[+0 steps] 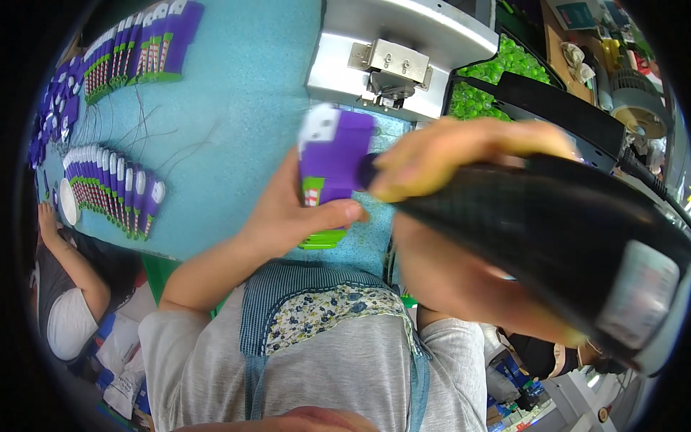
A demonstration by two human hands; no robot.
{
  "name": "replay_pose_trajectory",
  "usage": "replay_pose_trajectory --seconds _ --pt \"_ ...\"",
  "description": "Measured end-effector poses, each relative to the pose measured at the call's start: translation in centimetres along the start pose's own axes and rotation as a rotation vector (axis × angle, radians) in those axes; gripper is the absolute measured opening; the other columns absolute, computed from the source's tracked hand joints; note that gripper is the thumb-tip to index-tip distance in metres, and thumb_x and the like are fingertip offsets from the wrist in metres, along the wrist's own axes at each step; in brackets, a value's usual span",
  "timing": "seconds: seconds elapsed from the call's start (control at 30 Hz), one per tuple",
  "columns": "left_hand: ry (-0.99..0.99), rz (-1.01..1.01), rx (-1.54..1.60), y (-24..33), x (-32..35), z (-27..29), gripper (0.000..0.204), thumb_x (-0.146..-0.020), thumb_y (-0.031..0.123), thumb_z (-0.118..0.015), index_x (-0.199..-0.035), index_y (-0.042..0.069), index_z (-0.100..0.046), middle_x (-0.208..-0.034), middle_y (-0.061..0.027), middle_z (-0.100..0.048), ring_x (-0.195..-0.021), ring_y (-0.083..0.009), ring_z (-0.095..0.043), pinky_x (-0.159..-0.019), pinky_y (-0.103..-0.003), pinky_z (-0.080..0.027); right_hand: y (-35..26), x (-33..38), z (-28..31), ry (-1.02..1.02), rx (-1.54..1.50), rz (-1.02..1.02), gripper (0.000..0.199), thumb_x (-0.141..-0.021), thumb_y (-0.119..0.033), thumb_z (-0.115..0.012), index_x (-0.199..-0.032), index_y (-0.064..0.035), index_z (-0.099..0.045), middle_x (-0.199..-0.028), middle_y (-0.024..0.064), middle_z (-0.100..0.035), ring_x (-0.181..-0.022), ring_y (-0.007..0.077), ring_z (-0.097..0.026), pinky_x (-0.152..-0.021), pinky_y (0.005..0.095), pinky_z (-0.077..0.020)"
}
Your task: The person picks up toy parts, fastens them together by driving screws using an electric screwdriver, and places the assembled parts on the table.
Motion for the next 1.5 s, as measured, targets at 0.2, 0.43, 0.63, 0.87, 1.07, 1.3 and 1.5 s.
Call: replay_pose_trajectory --seconds 0.2,0.43,0.63,0.87,1.07,1.3,1.5 --pt "0.025 0.318 0.182 -0.2 0.3 0.2 0.044 -0.078 0.008 -0.074 -0.108 0.000 -0.043 -0.083 -0.0069 -0.059 -0.065 -0.0137 -0.061 -0.053 -0.029 -0.054 -0.6 -3.6 0.7 -0.229 0.060 0.135 0.099 -0.071 -0.088 -0.037 -0.123 -0.0052 -0.046 -0.084 0.0142 -0.057 -0.062 0.0226 -0.053 -0.064 0.0374 -0.0442" --pt "-0.045 0.449 0.271 -1.4 0.9 0.4 0.052 -0.079 0.010 -0.075 -0.117 0.003 -0.040 -0.093 -0.0082 -0.060 -0.072 -0.0149 -0.061 -0.055 -0.030 -0.055 0.9 -5.4 0.9 -0.345 0.056 0.170 0.100 -0.070 -0.089 -0.036 -0.123 -0.0052 -0.048 -0.086 0.0141 -0.058 -0.062 0.0224 -0.053 -0.064 0.0374 -0.0443" --pt "-0.041 0.453 0.238 -1.0 1.1 0.1 0.058 -0.078 0.010 -0.075 -0.122 0.006 -0.038 -0.098 -0.0074 -0.059 -0.077 -0.0146 -0.061 -0.057 -0.032 -0.056 -0.1 -3.5 0.0 -0.316 0.062 0.131 0.099 -0.070 -0.089 -0.036 -0.125 -0.0072 -0.047 -0.085 0.0127 -0.057 -0.061 0.0214 -0.054 -0.062 0.0371 -0.0447" --pt "-0.069 0.494 0.216 -1.1 1.1 -0.3 0.059 -0.078 0.010 -0.074 -0.123 0.006 -0.036 -0.094 -0.0046 -0.059 -0.077 -0.0134 -0.061 -0.058 -0.031 -0.055 1.0 -3.1 0.5 -0.325 0.022 0.119 0.101 -0.069 -0.090 -0.036 -0.123 -0.0049 -0.046 -0.083 0.0135 -0.057 -0.059 0.0208 -0.054 -0.059 0.0345 -0.0449" --pt "-0.092 0.480 0.202 -1.0 0.9 0.0 0.060 -0.078 0.013 -0.075 -0.124 0.008 -0.036 -0.094 -0.0039 -0.059 -0.077 -0.0131 -0.060 -0.059 -0.031 -0.056 1.5 -3.5 0.6 -0.362 0.009 0.113 0.101 -0.070 -0.089 -0.034 -0.125 -0.0050 -0.046 -0.084 0.0140 -0.057 -0.058 0.0209 -0.053 -0.058 0.0340 -0.0447" --pt "-0.096 0.487 0.240 -1.2 0.5 0.1 0.063 -0.080 0.012 -0.074 -0.129 0.007 -0.035 -0.113 -0.0092 -0.055 -0.087 -0.0155 -0.059 -0.060 -0.032 -0.057 -0.3 -6.7 1.4 -0.393 0.149 0.178 0.079 -0.080 -0.071 -0.041 -0.123 -0.0043 -0.043 -0.081 0.0142 -0.059 -0.061 0.0240 -0.059 -0.059 0.0363 -0.0501" --pt "-0.068 0.496 0.285 -1.4 0.7 0.7 0.060 -0.080 0.010 -0.073 -0.128 0.006 -0.037 -0.116 -0.0095 -0.055 -0.086 -0.0151 -0.059 -0.060 -0.032 -0.057 1.3 -3.9 0.9 -0.394 0.029 0.103 0.104 -0.071 -0.090 -0.032 -0.129 -0.0043 -0.046 -0.085 0.0139 -0.057 -0.061 0.0221 -0.055 -0.058 0.0355 -0.0446"
Point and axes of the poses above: each hand's wrist, its own x-axis away from the middle knuckle, its own z-axis out of the back of the hand, y = z × x, the point moved 4 cm from there along -x, towards the middle knuckle
